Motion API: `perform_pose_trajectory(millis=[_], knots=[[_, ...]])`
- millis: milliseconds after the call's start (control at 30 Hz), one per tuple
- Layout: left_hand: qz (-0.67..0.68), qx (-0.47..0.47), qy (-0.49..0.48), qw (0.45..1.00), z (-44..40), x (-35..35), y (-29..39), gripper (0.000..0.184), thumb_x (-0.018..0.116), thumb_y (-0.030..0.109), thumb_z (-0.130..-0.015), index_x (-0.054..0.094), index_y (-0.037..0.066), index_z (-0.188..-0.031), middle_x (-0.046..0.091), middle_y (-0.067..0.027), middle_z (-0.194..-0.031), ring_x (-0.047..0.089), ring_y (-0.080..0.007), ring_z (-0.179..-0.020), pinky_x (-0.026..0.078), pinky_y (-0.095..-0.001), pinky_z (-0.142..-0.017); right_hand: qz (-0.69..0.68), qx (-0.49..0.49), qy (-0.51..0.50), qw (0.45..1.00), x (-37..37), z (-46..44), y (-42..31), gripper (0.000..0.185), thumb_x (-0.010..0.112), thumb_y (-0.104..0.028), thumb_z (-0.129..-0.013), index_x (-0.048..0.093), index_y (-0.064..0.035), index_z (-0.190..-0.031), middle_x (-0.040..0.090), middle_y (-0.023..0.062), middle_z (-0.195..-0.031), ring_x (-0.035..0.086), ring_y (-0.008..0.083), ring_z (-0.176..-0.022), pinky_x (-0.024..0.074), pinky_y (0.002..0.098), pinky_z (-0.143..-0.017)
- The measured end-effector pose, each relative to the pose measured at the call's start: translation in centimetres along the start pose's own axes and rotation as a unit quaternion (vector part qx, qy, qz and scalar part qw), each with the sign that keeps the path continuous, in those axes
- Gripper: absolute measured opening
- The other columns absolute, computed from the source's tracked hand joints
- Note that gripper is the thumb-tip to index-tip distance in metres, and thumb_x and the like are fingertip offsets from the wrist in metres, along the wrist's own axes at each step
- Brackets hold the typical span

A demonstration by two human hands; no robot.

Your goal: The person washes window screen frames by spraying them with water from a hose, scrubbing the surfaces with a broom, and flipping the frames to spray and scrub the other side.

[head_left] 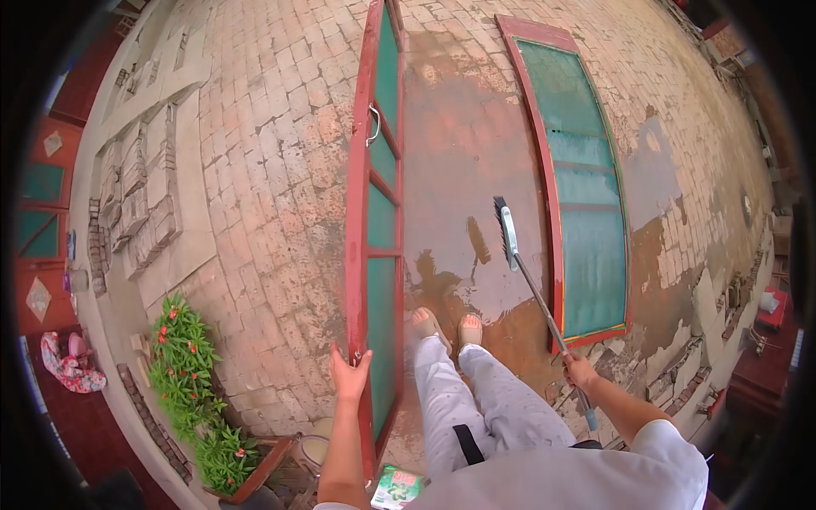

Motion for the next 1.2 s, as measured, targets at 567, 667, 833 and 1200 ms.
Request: perform_pose_trajectory(millis=[567, 667, 833, 1200], knots=[[0.169, -0.054, -0.033, 0.984, -16.6, 3.2, 5.0, 0.064, 0.078, 0.021, -0.069, 0.048, -0.005, -0.118, 0.062, -0.0153, -0.106, 0.061, -0.0217, -0.094, 0.047, -0.0317, -0.084, -0.253, -0.087, -0.009, 0.963, 9.8, 4.6, -23.3, 0.028, 0.041, -0.038, -0.095, 0.046, -0.0112, -0.089, 0.038, -0.0032, -0.058, 0.035, 0.0079, -0.044, 0.0335, 0.0247, -0.042], [0.218, -0.064, -0.058, 0.972, -17.3, 5.2, 2.3, 0.068, 0.080, 0.022, -0.066, 0.047, -0.006, -0.118, 0.062, -0.0175, -0.105, 0.062, -0.0243, -0.093, 0.047, -0.0324, -0.082, -0.281, -0.108, 0.017, 0.954, 9.6, 5.5, -29.1, 0.024, 0.044, -0.032, -0.095, 0.047, -0.0121, -0.081, 0.043, -0.0042, -0.061, 0.040, 0.0060, -0.049, 0.0377, 0.0221, -0.045], [0.204, -0.078, -0.150, 0.964, -17.4, 5.8, 2.6, 0.050, 0.079, 0.028, -0.063, 0.061, -0.004, -0.097, 0.067, -0.0174, -0.090, 0.065, -0.0256, -0.082, 0.049, -0.0353, -0.074, -0.507, -0.044, -0.357, 0.783, 13.3, 6.4, -43.0, 0.023, 0.050, -0.022, -0.091, 0.045, -0.0121, -0.070, 0.047, -0.0055, -0.064, 0.044, 0.0070, -0.052, 0.0383, 0.0196, -0.046], [0.120, -0.092, -0.140, 0.979, -17.2, 5.8, 6.7, 0.046, 0.072, 0.017, -0.060, 0.059, 0.000, -0.101, 0.060, -0.0198, -0.096, 0.058, -0.0339, -0.092, 0.046, -0.0389, -0.081, -0.355, -0.058, -0.245, 0.900, 27.6, -17.0, -68.2, 0.038, 0.054, -0.029, -0.070, 0.056, -0.0122, -0.105, 0.056, 0.0101, -0.107, 0.052, 0.0259, -0.100, 0.0398, 0.0371, -0.092]])
Point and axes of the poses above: each hand's wrist, its own z-axis away from the middle knuckle, its own x-axis out of the palm, y = z × x, the point moved 9 cm from there along -z, towards the middle knuckle
